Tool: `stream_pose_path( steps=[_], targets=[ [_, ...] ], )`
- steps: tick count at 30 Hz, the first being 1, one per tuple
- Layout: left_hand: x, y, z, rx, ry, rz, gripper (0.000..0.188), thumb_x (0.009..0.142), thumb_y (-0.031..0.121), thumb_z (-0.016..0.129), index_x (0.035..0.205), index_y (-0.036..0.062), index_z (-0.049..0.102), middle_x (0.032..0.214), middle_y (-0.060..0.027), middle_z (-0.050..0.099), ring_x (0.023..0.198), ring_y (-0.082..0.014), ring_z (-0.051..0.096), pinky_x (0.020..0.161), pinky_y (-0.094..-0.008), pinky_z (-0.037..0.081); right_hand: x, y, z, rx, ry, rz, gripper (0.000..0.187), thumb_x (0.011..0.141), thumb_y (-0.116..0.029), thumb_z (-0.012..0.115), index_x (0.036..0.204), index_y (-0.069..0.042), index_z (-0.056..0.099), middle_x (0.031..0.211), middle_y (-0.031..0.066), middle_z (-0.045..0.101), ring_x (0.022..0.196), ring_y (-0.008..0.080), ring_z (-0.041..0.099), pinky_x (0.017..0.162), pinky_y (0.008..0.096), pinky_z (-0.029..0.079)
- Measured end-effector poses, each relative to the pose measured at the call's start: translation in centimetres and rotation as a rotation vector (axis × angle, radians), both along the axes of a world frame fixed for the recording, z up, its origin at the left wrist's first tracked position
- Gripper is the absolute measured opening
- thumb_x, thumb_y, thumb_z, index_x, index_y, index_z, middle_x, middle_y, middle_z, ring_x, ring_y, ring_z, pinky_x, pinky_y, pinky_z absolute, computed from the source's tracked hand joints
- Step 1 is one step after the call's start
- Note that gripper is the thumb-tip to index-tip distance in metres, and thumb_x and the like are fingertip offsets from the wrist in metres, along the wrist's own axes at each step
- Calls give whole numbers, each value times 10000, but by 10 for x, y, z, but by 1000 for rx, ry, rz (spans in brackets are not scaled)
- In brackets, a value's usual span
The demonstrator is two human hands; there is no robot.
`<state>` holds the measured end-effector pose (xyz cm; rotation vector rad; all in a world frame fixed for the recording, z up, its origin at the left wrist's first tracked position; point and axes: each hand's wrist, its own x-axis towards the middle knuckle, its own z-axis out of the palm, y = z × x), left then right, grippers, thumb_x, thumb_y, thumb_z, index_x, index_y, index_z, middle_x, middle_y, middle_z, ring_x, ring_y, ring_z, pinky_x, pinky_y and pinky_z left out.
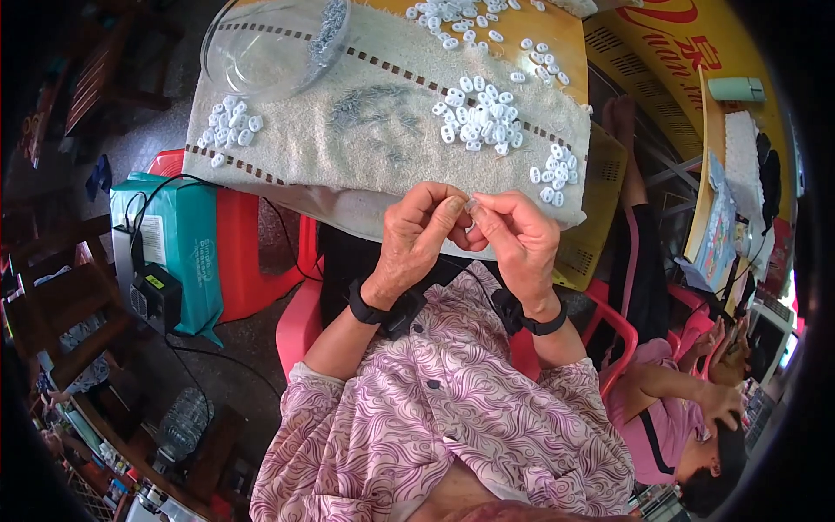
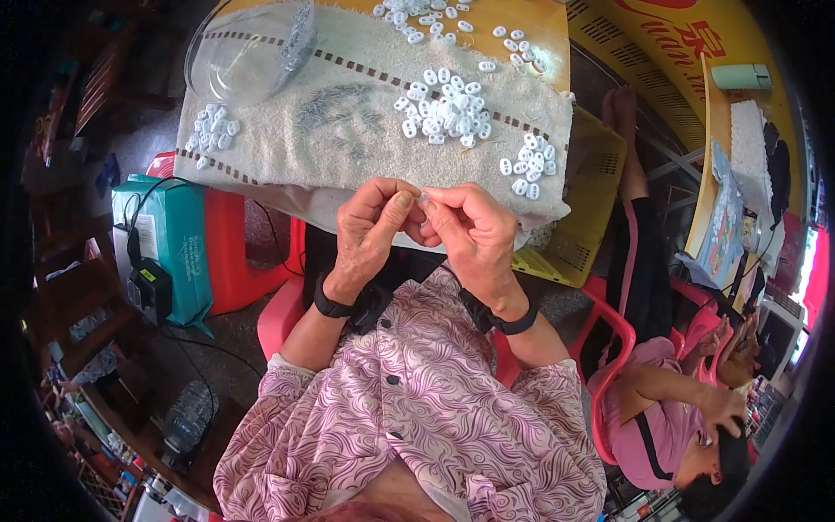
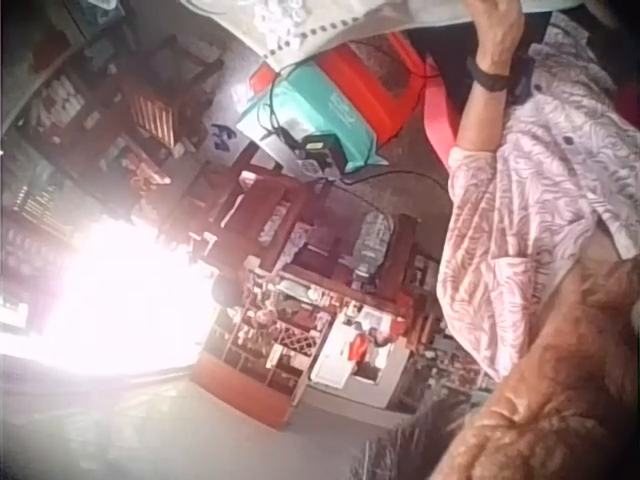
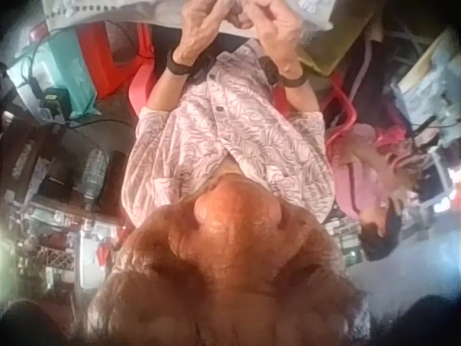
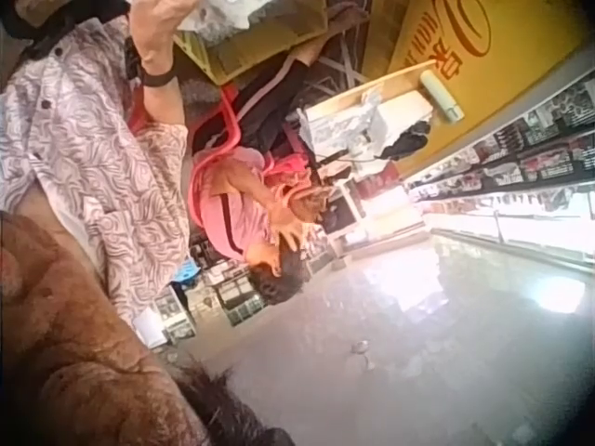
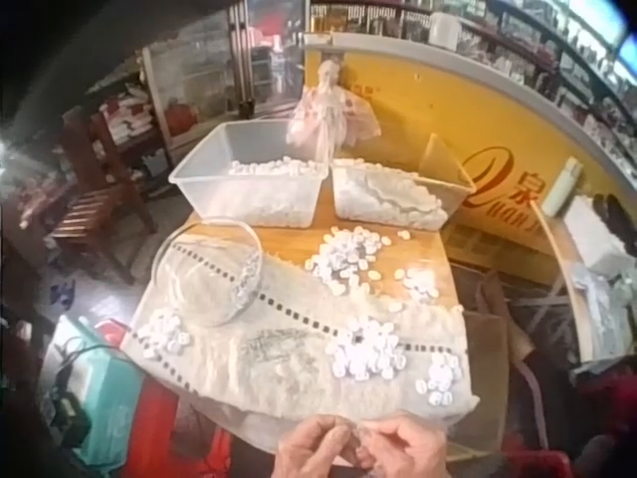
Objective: The person picks up a white plastic toggle and a metal spring, then inserts the spring into the toggle by hand. They repeat this process with several more toggles and springs, placing the assembled pieces onto a towel.
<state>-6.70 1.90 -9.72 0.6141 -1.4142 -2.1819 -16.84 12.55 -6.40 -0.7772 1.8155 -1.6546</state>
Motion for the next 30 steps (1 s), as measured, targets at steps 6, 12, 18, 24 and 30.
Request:
stream_pose_path(
  steps=[6,12,18,24,30],
  targets=[
    [-2,1,-2,-99,-36,4,104,965,64,527,935,-31,559,725,-64,616,603,-100,608,526,-231,505,0,0,-4,0,7,-8,94,891,27,604,975,31,644,834,67,624,660,105,656,543,213,547],
    [-3,3,-4,-159,-90,37,95,953,46,540,884,-20,539,689,-56,610,595,-93,602,504,-235,495,3,-3,-4,-48,133,-13,88,874,49,610,953,31,645,830,78,618,639,110,650,532,219,546],
    [-6,8,-5,-405,-105,116,84,945,40,551,882,-15,544,692,-52,612,607,-90,595,521,-239,497,1,-1,-12,-37,379,-14,80,862,65,608,923,28,643,823,95,630,612,127,646,523,231,537],
    [-3,3,-4,-96,-90,52,119,974,72,514,931,-31,556,733,-60,622,650,-106,611,571,-253,528,3,-6,-14,-14,-23,-42,98,888,29,598,969,18,653,796,69,649,615,125,642,562,237,539],
    [4,-3,-5,136,-4,-49,223,1011,141,454,1057,-45,568,833,-86,632,708,-126,624,616,-265,549,0,-6,-2,33,-125,-9,145,929,-27,566,1029,41,644,771,79,665,636,102,636,553,226,531]
  ],
)
